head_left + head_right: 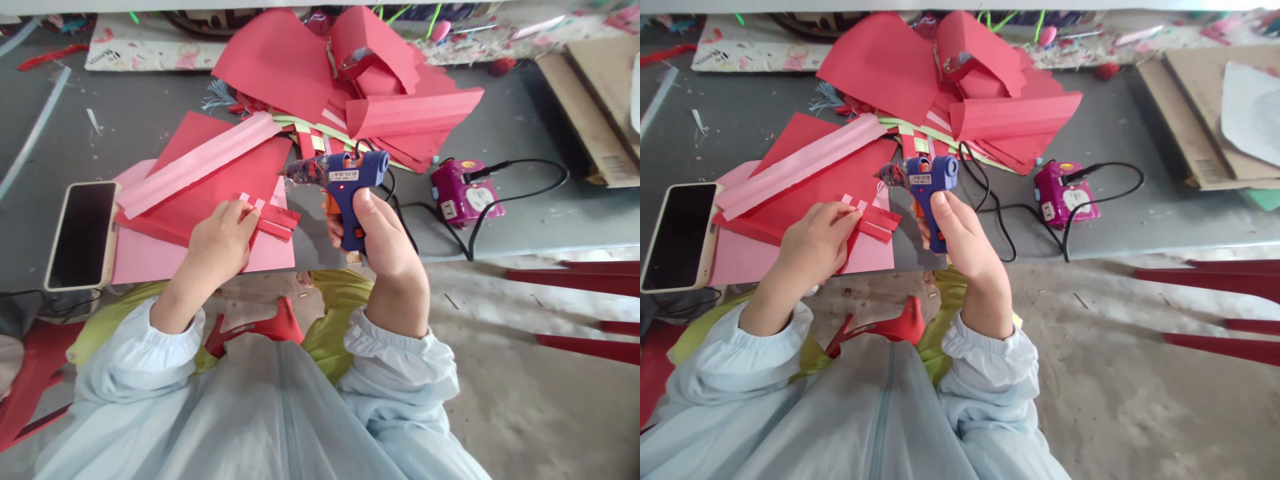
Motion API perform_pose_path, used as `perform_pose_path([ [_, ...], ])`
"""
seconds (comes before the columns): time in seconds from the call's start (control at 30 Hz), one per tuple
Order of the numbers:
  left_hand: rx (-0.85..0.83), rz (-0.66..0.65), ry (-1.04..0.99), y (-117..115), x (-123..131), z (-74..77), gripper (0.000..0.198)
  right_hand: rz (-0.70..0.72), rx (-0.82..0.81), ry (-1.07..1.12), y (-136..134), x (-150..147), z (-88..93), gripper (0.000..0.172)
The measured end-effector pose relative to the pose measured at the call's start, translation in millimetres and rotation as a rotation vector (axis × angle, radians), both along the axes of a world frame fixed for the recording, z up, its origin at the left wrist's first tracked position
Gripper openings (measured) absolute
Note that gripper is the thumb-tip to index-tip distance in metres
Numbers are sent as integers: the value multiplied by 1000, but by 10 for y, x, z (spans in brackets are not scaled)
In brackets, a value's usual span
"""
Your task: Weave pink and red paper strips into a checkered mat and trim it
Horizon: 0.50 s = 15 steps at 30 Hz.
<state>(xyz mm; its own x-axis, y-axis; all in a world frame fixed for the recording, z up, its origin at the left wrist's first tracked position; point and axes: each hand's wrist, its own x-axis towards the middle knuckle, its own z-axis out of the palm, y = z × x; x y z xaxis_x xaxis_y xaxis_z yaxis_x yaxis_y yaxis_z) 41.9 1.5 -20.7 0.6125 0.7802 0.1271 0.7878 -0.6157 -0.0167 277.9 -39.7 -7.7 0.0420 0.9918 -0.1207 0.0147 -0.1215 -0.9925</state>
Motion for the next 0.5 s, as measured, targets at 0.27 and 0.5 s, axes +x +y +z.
perform_pose_path([
  [0.27,-27,31,58,2,23,14,45,-2,16,63,1,2,-17,53],
  [0.5,-67,57,70,-2,37,36,45,2,24,74,10,12,-44,52],
])
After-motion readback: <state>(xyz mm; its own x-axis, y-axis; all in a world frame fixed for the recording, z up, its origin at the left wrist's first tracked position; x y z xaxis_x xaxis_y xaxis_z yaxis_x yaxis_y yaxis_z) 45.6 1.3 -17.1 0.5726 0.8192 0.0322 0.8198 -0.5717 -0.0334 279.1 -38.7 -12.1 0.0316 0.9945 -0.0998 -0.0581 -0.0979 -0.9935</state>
